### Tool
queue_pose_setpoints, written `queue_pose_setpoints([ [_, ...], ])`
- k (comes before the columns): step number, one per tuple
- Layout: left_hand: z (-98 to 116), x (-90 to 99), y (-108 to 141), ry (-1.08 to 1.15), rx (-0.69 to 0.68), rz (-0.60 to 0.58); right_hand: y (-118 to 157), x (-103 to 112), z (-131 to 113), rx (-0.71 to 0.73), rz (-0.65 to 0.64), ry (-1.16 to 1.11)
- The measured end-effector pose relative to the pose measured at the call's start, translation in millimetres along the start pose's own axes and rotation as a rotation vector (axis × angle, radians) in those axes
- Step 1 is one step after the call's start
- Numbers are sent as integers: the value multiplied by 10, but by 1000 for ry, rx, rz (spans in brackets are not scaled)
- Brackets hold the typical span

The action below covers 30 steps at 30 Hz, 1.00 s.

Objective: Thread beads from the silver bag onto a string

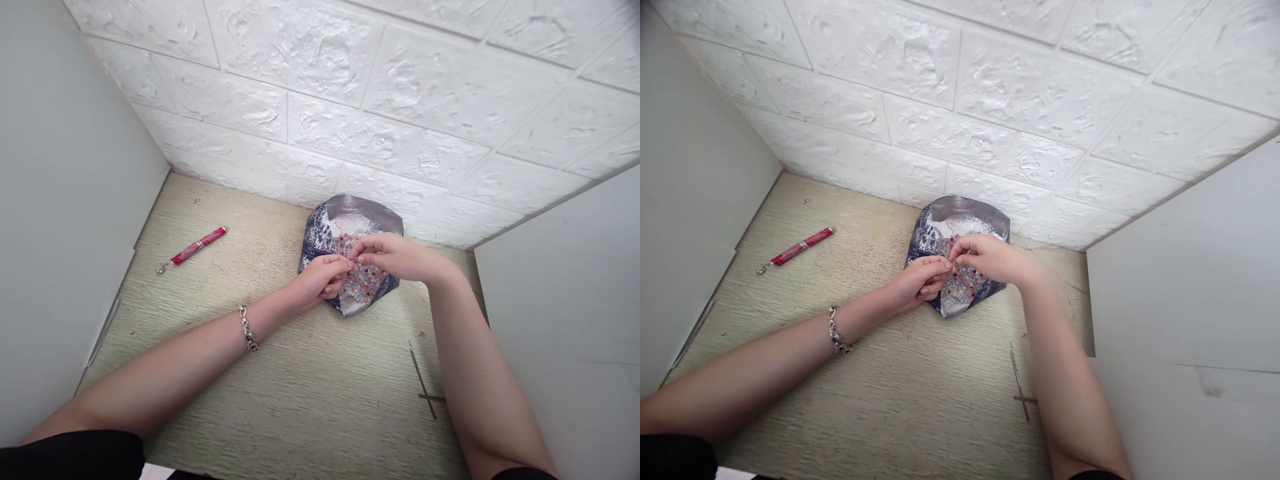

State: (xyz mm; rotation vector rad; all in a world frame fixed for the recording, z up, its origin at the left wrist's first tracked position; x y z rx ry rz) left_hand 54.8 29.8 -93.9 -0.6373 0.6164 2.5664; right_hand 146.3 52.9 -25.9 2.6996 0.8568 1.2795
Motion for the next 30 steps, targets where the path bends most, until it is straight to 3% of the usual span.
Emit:
queue_pose_setpoints([
  [30,-9,-8,13,-18,71,-6,14,20,-65,45,36,71],
])
Point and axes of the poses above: each hand's wrist, its own y-axis away from the middle knuckle, its own x-axis out of the back of the hand, z = x × y, the point moved 6 cm from there along -y, towards the middle knuckle, and after that the axes turned 7 degrees about z, right-handed, at the moved point
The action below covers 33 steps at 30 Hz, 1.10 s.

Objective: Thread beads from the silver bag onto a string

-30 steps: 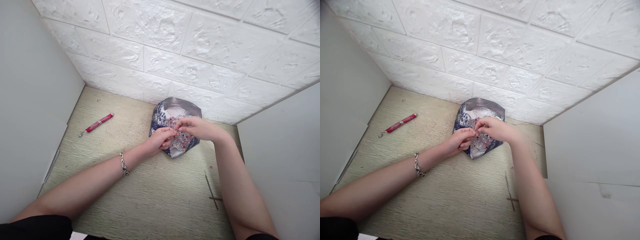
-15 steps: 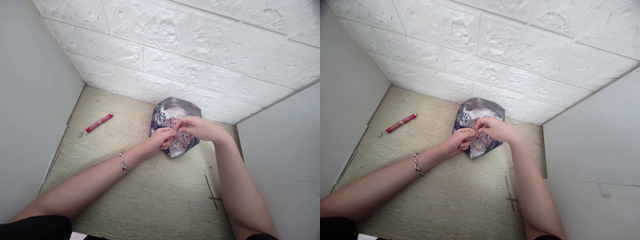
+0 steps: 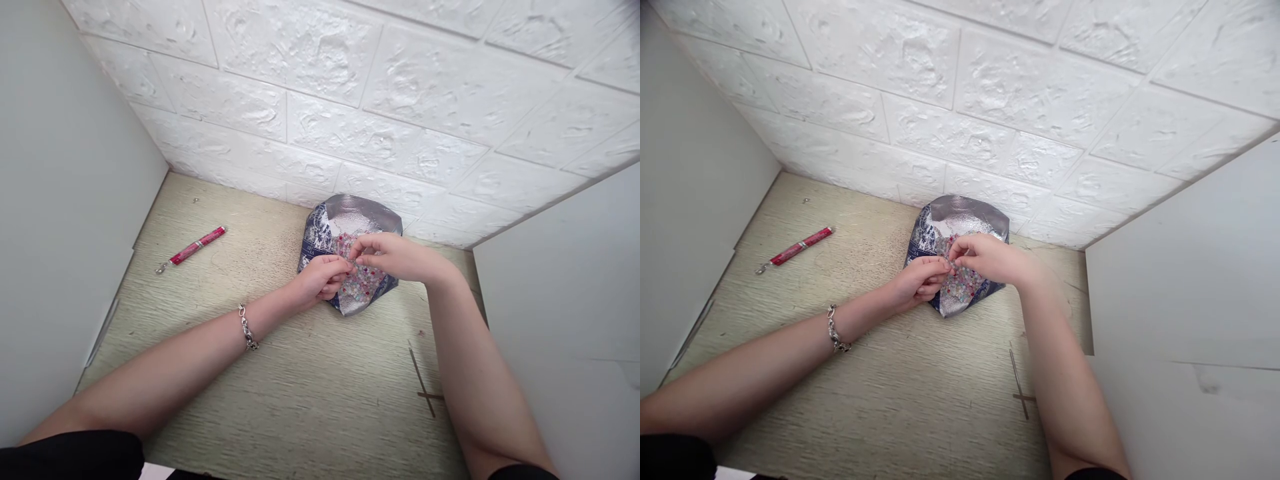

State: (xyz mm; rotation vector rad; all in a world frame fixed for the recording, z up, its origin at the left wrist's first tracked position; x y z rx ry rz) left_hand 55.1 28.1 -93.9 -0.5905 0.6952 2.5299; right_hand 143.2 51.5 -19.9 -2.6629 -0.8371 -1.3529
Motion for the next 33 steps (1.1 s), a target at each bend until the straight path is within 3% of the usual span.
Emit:
queue_pose_setpoints([
  [33,-18,11,-16,-29,-16,12,2,-23,-10,-17,-10,53],
])
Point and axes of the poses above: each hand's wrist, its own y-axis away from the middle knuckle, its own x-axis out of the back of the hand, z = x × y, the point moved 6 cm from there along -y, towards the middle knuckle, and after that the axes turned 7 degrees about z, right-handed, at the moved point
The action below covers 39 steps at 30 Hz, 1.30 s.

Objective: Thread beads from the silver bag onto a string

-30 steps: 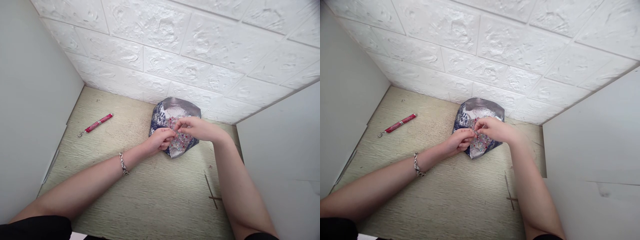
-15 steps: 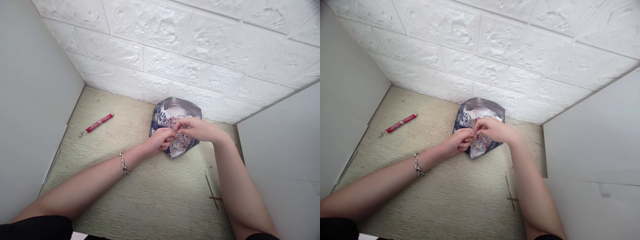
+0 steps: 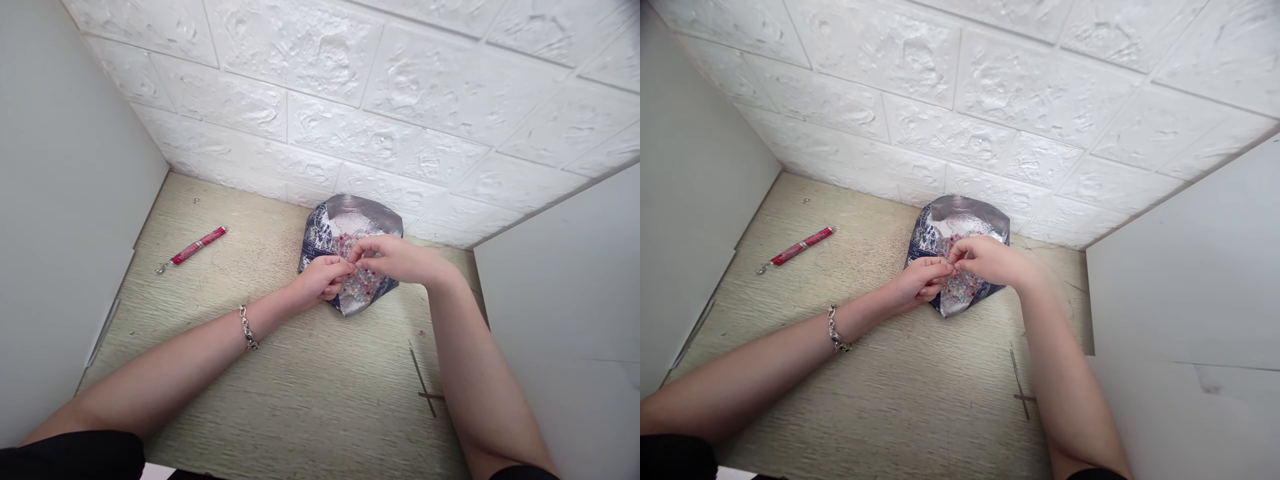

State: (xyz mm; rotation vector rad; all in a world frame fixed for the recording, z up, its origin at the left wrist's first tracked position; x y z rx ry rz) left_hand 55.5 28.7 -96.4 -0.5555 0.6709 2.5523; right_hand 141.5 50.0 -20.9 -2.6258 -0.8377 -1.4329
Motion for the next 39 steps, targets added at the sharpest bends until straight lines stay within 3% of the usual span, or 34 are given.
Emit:
queue_pose_setpoints([
  [26,-19,12,-31,-41,-99,-20,48,81,-31,17,69,134],
  [39,-15,11,-11,-23,-69,3,94,105,-82,-9,125,243],
])
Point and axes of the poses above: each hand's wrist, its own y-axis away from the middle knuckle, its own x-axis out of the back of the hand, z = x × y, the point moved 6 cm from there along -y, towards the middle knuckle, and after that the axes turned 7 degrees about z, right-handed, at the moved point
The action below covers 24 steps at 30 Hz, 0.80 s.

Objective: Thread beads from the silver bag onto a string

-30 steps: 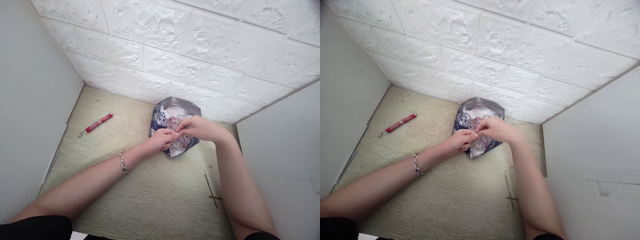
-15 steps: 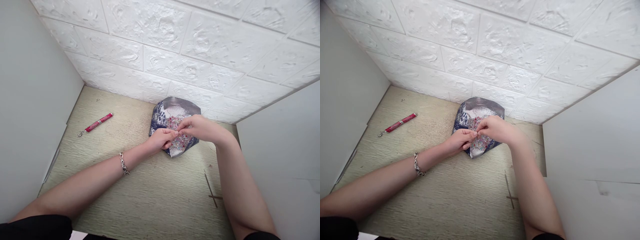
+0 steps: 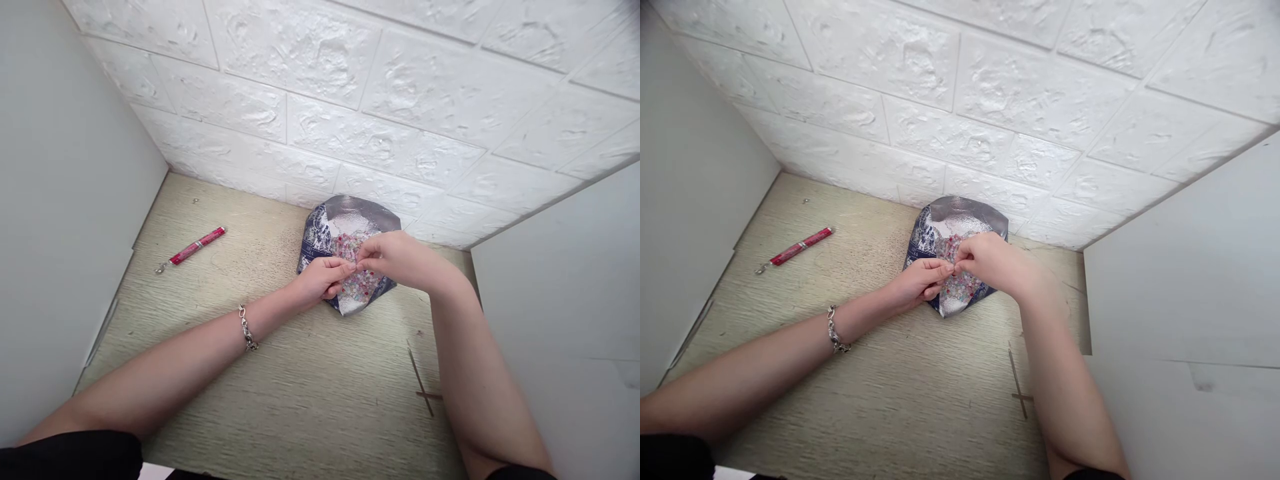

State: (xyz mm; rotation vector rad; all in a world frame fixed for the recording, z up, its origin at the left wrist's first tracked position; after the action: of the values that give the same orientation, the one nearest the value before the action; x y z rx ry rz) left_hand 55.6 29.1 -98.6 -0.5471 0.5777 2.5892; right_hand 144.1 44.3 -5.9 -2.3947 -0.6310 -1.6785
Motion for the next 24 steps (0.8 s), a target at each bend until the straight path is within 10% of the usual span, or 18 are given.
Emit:
queue_pose_setpoints([
  [24,29,7,-6,39,30,22,128,295,157,-133,158,-319],
])
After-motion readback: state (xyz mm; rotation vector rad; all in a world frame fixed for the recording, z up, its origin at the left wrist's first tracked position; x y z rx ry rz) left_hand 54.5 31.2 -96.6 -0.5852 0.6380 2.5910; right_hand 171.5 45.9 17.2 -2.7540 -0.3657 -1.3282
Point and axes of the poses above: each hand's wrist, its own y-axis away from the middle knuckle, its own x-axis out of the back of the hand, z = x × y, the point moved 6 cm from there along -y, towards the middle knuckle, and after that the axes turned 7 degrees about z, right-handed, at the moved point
